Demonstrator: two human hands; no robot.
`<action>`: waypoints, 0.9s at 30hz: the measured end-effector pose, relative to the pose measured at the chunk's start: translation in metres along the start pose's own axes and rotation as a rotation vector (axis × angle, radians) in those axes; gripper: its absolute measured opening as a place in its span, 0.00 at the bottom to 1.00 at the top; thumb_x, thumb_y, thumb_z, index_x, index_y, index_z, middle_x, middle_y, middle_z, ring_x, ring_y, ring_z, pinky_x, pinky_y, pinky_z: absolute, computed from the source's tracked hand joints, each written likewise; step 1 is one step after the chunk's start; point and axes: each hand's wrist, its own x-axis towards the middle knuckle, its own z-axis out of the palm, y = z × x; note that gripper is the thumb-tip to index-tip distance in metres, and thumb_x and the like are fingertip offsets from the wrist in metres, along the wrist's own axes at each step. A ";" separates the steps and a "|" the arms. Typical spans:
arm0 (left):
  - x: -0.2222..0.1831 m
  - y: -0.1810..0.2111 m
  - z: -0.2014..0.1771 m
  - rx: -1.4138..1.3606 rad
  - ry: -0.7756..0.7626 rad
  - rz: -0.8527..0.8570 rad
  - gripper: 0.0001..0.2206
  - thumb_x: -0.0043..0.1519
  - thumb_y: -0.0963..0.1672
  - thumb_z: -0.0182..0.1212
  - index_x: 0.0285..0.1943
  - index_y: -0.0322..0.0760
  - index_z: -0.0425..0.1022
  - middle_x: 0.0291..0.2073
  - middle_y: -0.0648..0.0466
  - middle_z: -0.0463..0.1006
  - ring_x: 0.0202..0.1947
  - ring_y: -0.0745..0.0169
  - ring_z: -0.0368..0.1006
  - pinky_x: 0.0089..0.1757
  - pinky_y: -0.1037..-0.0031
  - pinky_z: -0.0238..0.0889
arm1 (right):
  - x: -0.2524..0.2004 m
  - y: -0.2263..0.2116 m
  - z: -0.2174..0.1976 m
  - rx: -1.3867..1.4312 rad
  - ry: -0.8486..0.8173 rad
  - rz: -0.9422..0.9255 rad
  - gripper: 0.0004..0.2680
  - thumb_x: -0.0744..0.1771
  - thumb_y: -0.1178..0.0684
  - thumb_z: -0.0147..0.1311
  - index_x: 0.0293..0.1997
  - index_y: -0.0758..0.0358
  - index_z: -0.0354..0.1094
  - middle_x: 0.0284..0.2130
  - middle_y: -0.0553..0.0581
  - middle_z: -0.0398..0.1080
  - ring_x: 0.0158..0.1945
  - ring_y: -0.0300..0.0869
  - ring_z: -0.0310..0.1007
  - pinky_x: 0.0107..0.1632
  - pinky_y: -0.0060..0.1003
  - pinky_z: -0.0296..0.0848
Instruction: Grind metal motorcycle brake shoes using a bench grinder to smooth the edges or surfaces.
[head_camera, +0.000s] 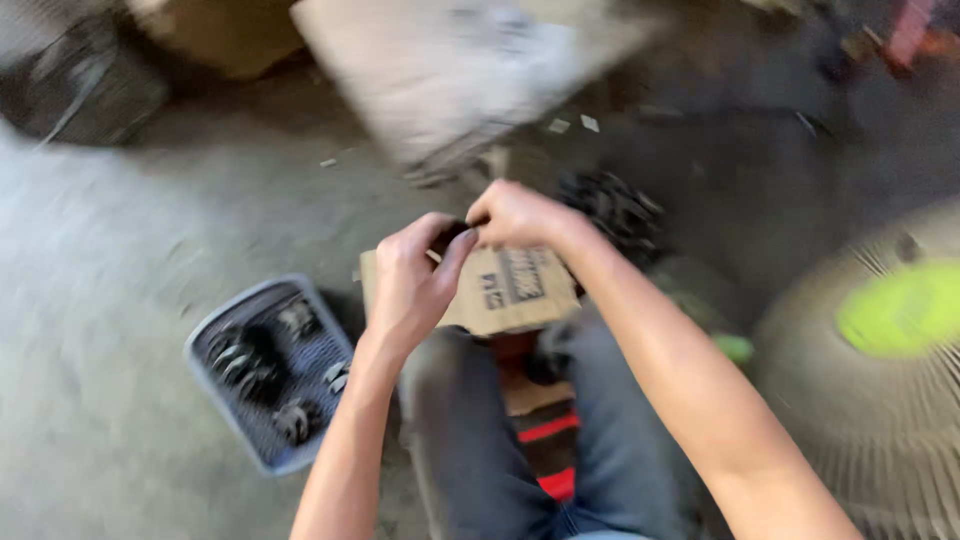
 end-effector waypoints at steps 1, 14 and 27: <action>0.007 0.017 0.020 -0.011 -0.049 0.020 0.07 0.62 0.42 0.67 0.42 0.29 0.79 0.28 0.47 0.80 0.25 0.63 0.75 0.31 0.73 0.68 | -0.015 0.043 -0.004 0.022 0.036 0.034 0.08 0.63 0.56 0.64 0.42 0.68 0.78 0.29 0.60 0.78 0.31 0.41 0.78 0.36 0.37 0.74; 0.074 0.047 0.142 0.036 -0.484 -0.061 0.13 0.60 0.44 0.67 0.47 0.27 0.78 0.35 0.38 0.81 0.34 0.41 0.78 0.37 0.61 0.68 | -0.039 0.389 0.114 1.377 1.614 1.111 0.03 0.63 0.68 0.54 0.33 0.72 0.64 0.27 0.61 0.72 0.21 0.47 0.75 0.23 0.41 0.78; 0.084 0.037 0.142 0.235 -0.673 -0.291 0.17 0.54 0.43 0.70 0.51 0.31 0.79 0.35 0.46 0.81 0.27 0.54 0.80 0.31 0.67 0.71 | 0.019 0.475 0.166 0.389 1.366 1.055 0.07 0.62 0.53 0.63 0.34 0.67 0.73 0.29 0.66 0.76 0.36 0.59 0.77 0.43 0.52 0.75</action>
